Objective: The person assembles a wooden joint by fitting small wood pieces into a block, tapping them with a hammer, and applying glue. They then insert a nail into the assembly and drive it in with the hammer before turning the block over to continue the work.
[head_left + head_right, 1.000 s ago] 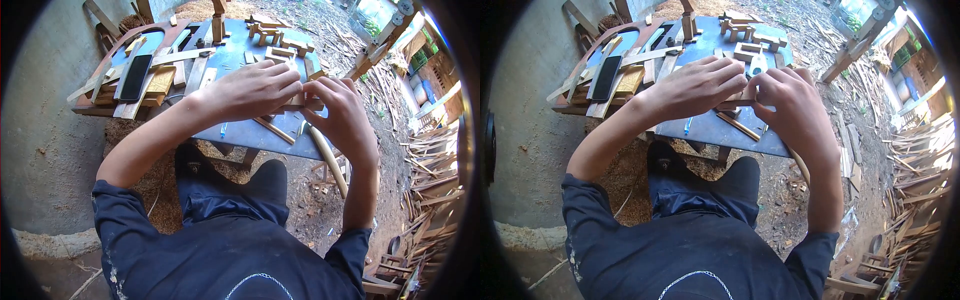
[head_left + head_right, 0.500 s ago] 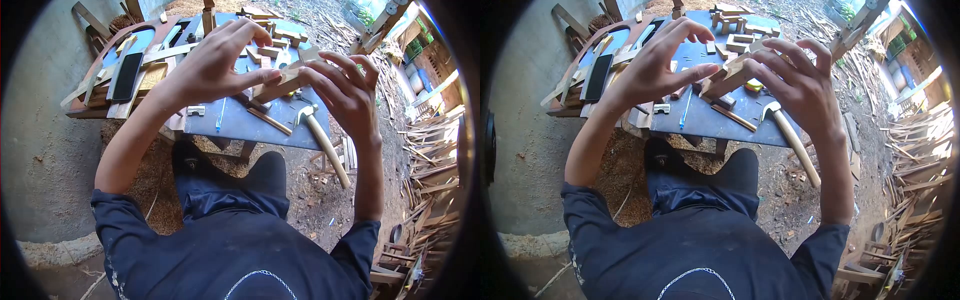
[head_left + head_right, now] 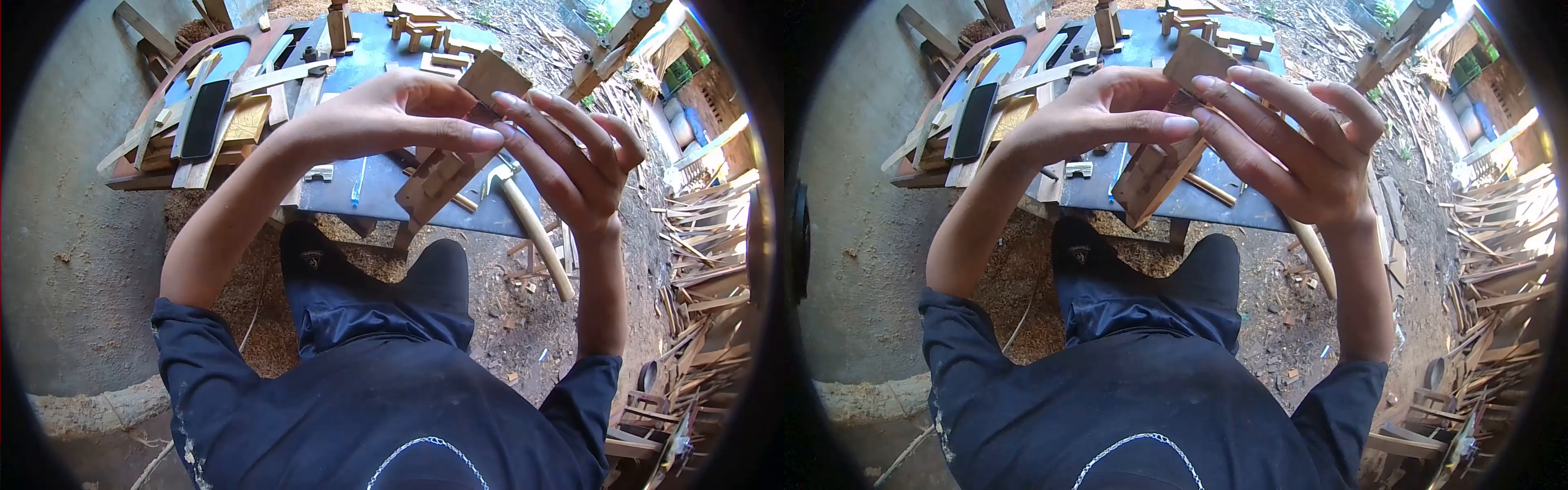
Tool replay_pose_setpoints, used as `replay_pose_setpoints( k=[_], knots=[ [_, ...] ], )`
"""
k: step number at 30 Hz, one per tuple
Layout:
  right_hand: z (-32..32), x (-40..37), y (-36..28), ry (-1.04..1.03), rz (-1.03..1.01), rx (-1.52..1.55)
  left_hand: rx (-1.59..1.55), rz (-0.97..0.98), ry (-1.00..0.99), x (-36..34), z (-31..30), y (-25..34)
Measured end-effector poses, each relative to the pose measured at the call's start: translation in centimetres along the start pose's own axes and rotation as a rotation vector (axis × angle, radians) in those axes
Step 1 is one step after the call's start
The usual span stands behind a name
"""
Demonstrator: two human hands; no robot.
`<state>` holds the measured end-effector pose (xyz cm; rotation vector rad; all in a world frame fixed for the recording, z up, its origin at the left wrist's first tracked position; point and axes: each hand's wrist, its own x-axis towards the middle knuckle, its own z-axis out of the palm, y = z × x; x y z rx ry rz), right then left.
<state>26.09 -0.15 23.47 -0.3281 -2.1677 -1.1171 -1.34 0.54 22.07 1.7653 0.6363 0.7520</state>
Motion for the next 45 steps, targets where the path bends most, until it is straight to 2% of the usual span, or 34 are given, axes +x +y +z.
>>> replay_pose_setpoints(
  k=[4,5,8,11,14,18,22,24,25,28,36,42,44,45],
  knots=[
    [1.1,0.2,-0.1,0.093,0.062,-0.025,-0.054,-0.036,0.037,0.1,0.0,0.6],
    [1.7,0.3,0.2,0.133,0.060,-0.061,-0.096,0.024,0.107,0.3,0.2,0.0],
    [2.0,0.2,0.5,0.151,0.230,0.018,-0.036,0.029,0.187,0.2,-0.1,0.0],
    [0.7,0.2,0.0,-0.036,0.400,0.374,-0.002,0.059,0.282,0.1,-0.6,-0.8],
    [0.4,1.2,-1.2,-0.163,0.337,0.480,0.000,0.082,0.312,0.2,-0.7,-1.4],
    [0.5,1.5,-2.4,-0.181,0.439,0.533,-0.059,0.040,0.263,-0.4,0.6,-0.6],
    [-0.2,2.1,-3.3,-0.216,0.430,0.547,-0.056,0.005,0.271,-0.8,0.8,-0.9],
    [-0.6,2.3,-3.5,-0.223,0.420,0.597,-0.141,0.032,0.199,-1.1,1.3,-0.7],
    [-0.8,2.3,-3.6,-0.228,0.415,0.622,-0.123,0.003,0.251,-1.2,1.9,-0.6],
    [-1.4,2.3,-3.9,-0.285,0.390,0.713,-0.061,0.042,0.210,-1.7,1.5,-1.0],
    [-2.2,2.4,-5.2,-0.231,0.407,0.840,-0.142,0.097,0.102,-2.5,1.8,-1.2],
    [-1.5,1.7,-5.6,-0.248,0.510,0.882,-0.168,0.113,0.141,-2.8,2.2,-2.6],
    [-1.1,0.9,-4.8,-0.261,0.518,0.874,-0.108,0.042,0.207,-3.0,2.1,-2.7],
    [-0.9,0.1,-4.3,-0.245,0.573,0.839,-0.098,0.083,0.249,-3.1,2.0,-3.1]
  ],
)
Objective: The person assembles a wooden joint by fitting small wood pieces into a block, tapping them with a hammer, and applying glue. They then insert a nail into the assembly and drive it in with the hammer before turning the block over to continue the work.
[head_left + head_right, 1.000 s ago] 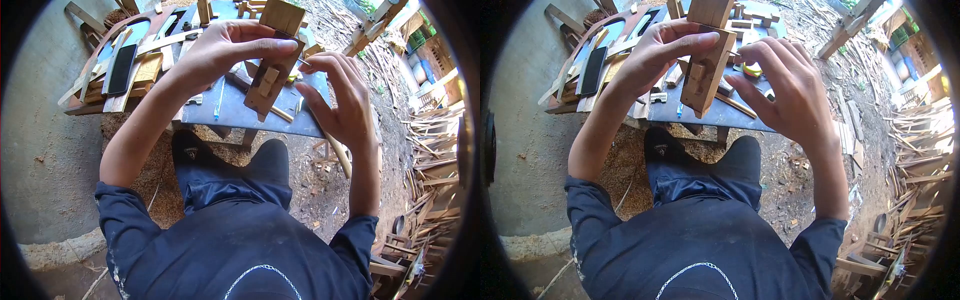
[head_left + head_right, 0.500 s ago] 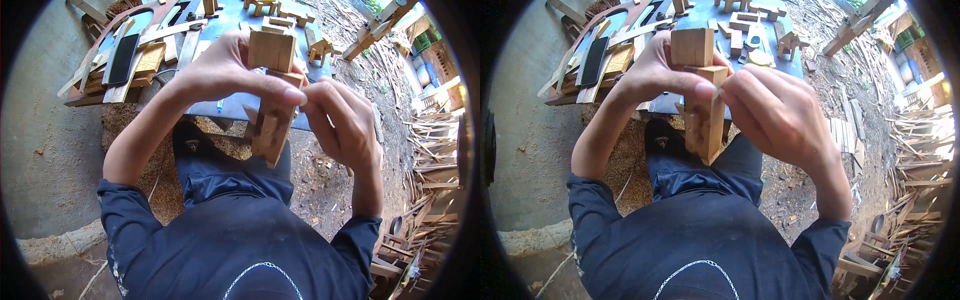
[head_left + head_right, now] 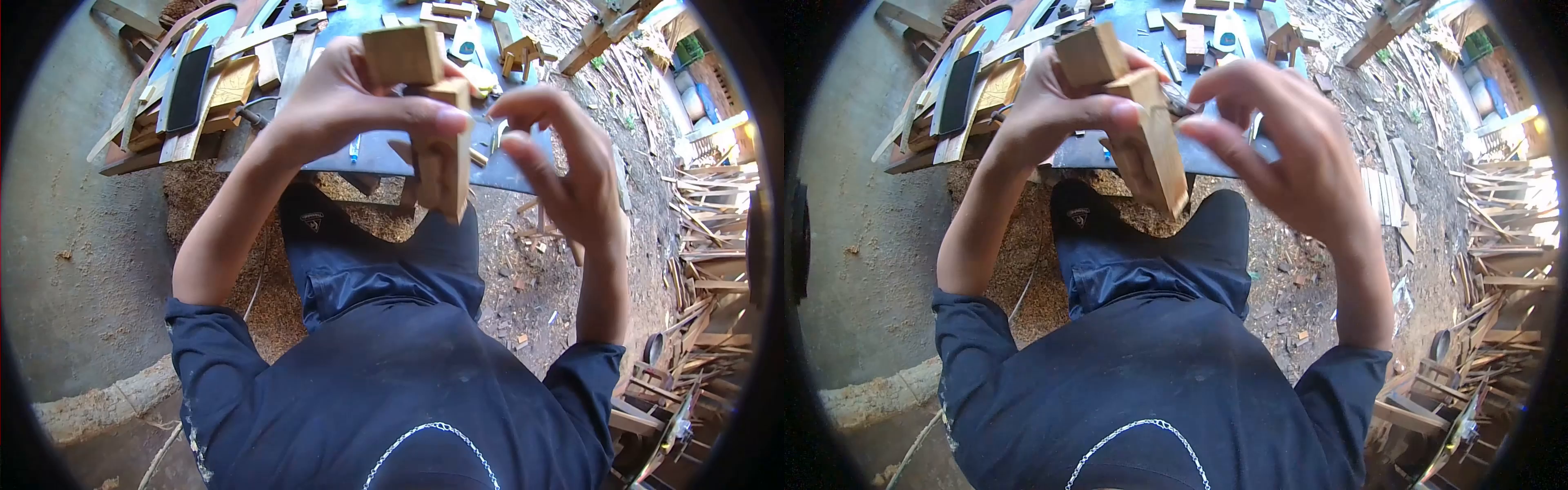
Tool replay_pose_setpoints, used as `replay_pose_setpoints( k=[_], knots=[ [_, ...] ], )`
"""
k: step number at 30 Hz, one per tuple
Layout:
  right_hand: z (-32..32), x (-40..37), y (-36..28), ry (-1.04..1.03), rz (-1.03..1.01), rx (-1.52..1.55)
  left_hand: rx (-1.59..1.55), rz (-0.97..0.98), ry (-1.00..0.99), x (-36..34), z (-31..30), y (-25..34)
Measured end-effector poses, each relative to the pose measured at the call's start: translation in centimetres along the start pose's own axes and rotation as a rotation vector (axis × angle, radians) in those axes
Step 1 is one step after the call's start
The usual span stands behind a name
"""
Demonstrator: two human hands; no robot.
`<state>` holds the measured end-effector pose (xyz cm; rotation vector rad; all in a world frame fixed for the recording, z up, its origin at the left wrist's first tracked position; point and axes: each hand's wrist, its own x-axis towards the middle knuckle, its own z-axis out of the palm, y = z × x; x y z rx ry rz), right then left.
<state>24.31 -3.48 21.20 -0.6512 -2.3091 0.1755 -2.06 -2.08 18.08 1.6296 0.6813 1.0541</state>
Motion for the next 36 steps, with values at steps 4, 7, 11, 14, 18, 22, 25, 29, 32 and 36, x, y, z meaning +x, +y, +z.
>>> replay_pose_setpoints(
  k=[4,7,11,14,18,22,25,29,32,36],
  knots=[
    [-0.6,-4.1,4.9,-0.049,0.379,-0.251,0.058,0.047,0.118,-1.1,-1.7,-1.9],
    [0.3,-10.0,9.2,-0.249,0.461,-0.637,0.010,0.083,0.191,-1.7,-1.5,-3.2],
    [2.2,-13.2,11.1,-0.431,0.682,-0.608,-0.018,0.004,0.278,-2.3,-0.5,-3.6],
    [3.6,-14.5,13.5,-0.437,0.677,-0.557,-0.043,-0.023,0.285,-2.1,0.2,-4.6],
    [3.8,-14.9,14.5,-0.427,0.624,-0.565,0.025,0.000,0.267,-1.7,0.4,-6.6],
    [2.8,-13.2,12.8,-0.408,0.686,-0.587,0.040,0.003,0.219,-1.0,-0.5,-9.1],
    [1.5,-11.9,11.2,-0.395,0.693,-0.522,0.032,-0.031,0.227,-1.1,-0.4,-9.5],
    [-1.2,-8.7,7.5,-0.517,0.608,-0.283,0.011,-0.119,0.192,-1.1,-0.3,-9.2],
    [-2.0,-5.8,4.5,-0.651,0.506,-0.179,0.046,-0.110,0.131,-1.2,0.4,-8.4],
    [-2.2,-3.1,1.7,-0.818,0.374,-0.159,0.149,-0.016,0.078,-1.6,0.8,-7.7]
  ],
)
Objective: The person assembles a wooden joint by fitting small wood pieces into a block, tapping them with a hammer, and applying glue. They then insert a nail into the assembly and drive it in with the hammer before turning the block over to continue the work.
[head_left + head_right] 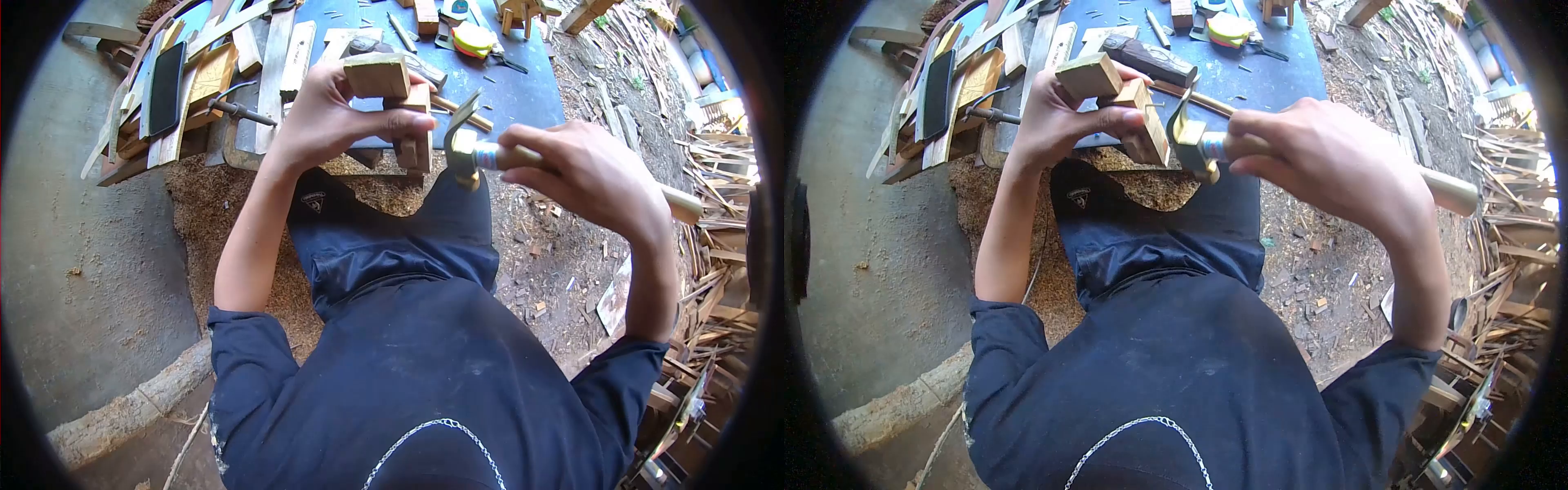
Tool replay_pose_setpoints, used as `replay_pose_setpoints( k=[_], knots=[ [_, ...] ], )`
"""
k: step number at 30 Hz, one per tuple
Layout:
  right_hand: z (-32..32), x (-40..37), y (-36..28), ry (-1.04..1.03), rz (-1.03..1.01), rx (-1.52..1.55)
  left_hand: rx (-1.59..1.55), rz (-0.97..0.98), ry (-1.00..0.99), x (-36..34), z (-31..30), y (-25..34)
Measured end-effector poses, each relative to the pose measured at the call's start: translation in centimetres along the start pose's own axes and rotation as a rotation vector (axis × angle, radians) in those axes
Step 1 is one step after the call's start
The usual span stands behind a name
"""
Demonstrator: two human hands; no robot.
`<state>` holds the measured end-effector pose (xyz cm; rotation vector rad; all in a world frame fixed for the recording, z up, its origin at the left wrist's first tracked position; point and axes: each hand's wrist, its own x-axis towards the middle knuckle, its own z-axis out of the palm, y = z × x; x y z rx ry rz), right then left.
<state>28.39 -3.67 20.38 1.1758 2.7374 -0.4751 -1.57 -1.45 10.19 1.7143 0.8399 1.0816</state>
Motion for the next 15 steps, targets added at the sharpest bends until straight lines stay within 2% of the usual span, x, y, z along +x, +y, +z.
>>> replay_pose_setpoints(
  k=[2,8,13,15],
  knots=[
    [-0.1,0.4,-1.0,-0.079,-0.026,-0.010,0.052,0.053,-0.022,-0.4,0.1,1.1],
    [-0.7,0.5,-2.1,-0.039,-0.049,-0.020,-0.013,-0.002,-0.004,-1.5,-0.6,1.6],
    [-0.8,0.4,-3.1,-0.123,-0.040,-0.035,0.041,0.012,-0.037,-1.3,-0.5,2.0],
    [-0.5,0.3,-3.0,-0.100,-0.041,-0.052,0.102,0.111,-0.072,-1.4,-0.4,1.1]
  ],
)
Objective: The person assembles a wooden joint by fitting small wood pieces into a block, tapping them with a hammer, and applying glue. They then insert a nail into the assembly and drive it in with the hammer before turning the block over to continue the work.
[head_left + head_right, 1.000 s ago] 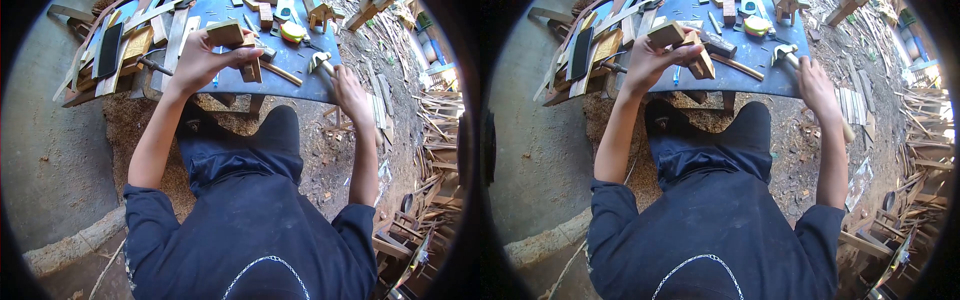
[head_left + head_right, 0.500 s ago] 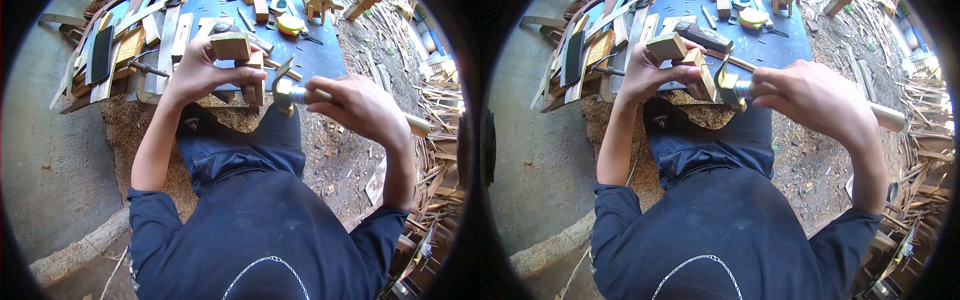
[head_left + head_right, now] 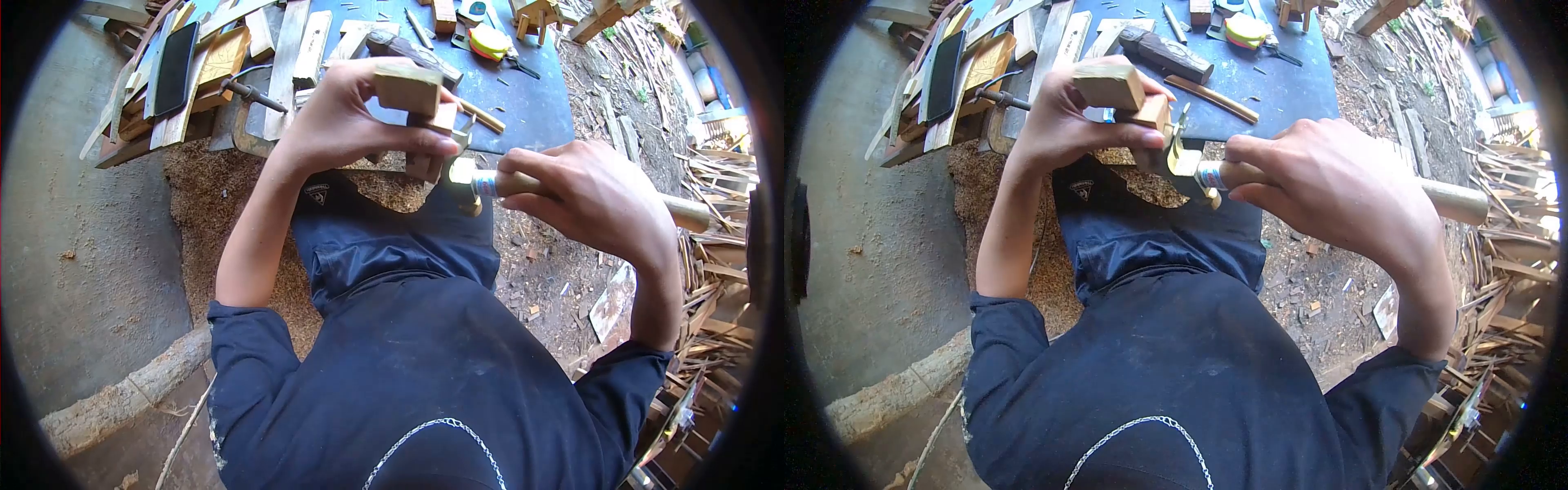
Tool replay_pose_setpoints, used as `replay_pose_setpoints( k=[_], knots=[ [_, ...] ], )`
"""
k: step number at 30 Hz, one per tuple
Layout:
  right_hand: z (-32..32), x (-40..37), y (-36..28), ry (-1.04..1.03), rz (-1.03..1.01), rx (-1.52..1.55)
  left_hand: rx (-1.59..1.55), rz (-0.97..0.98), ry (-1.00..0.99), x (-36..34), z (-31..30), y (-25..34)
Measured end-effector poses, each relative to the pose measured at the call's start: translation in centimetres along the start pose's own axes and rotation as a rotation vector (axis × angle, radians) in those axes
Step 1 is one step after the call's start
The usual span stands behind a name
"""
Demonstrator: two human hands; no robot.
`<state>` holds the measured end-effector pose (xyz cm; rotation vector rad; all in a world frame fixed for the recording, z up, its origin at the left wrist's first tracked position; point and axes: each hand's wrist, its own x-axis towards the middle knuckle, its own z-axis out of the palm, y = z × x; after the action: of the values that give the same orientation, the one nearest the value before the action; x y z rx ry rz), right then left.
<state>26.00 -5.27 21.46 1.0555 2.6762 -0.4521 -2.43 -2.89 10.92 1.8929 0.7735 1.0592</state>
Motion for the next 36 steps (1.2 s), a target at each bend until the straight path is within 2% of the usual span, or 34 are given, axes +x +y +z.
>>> replay_pose_setpoints(
  k=[1,4,5,8,11,14,20,26,29,32,36],
  knots=[
    [0.1,-0.1,0.2,0.033,-0.005,-0.005,0.032,0.049,-0.016,-0.1,0.1,-0.4],
    [0.1,-0.3,0.4,0.097,-0.005,-0.011,-0.130,-0.087,0.056,-0.8,0.4,-0.6],
    [0.1,-0.4,0.4,0.114,0.000,-0.012,-0.077,-0.120,0.061,-0.8,0.1,-0.4],
    [0.5,-0.5,0.8,0.160,-0.017,0.044,-0.137,-0.124,0.142,-1.3,0.4,-1.3],
    [0.8,-0.4,0.7,0.156,0.004,0.042,-0.181,-0.045,0.207,-1.4,1.0,-1.2],
    [1.3,-0.3,1.0,0.170,-0.006,0.055,-0.124,-0.053,0.176,-1.6,0.8,-1.4],
    [0.5,-0.1,1.0,0.067,0.047,0.220,-0.100,0.004,0.150,-1.3,1.0,-0.7],
    [1.2,0.1,2.1,0.098,-0.024,0.366,0.179,0.276,0.146,-0.7,0.3,-0.1],
    [0.4,-0.1,1.9,0.074,-0.011,0.340,0.189,0.347,0.151,-0.6,0.2,-0.3],
    [0.6,-0.1,2.2,0.061,0.025,0.334,0.145,0.307,0.169,-0.9,0.4,-0.1],
    [0.4,0.4,2.8,0.024,-0.088,0.421,0.274,0.384,0.157,-1.4,0.1,-0.2]
  ],
)
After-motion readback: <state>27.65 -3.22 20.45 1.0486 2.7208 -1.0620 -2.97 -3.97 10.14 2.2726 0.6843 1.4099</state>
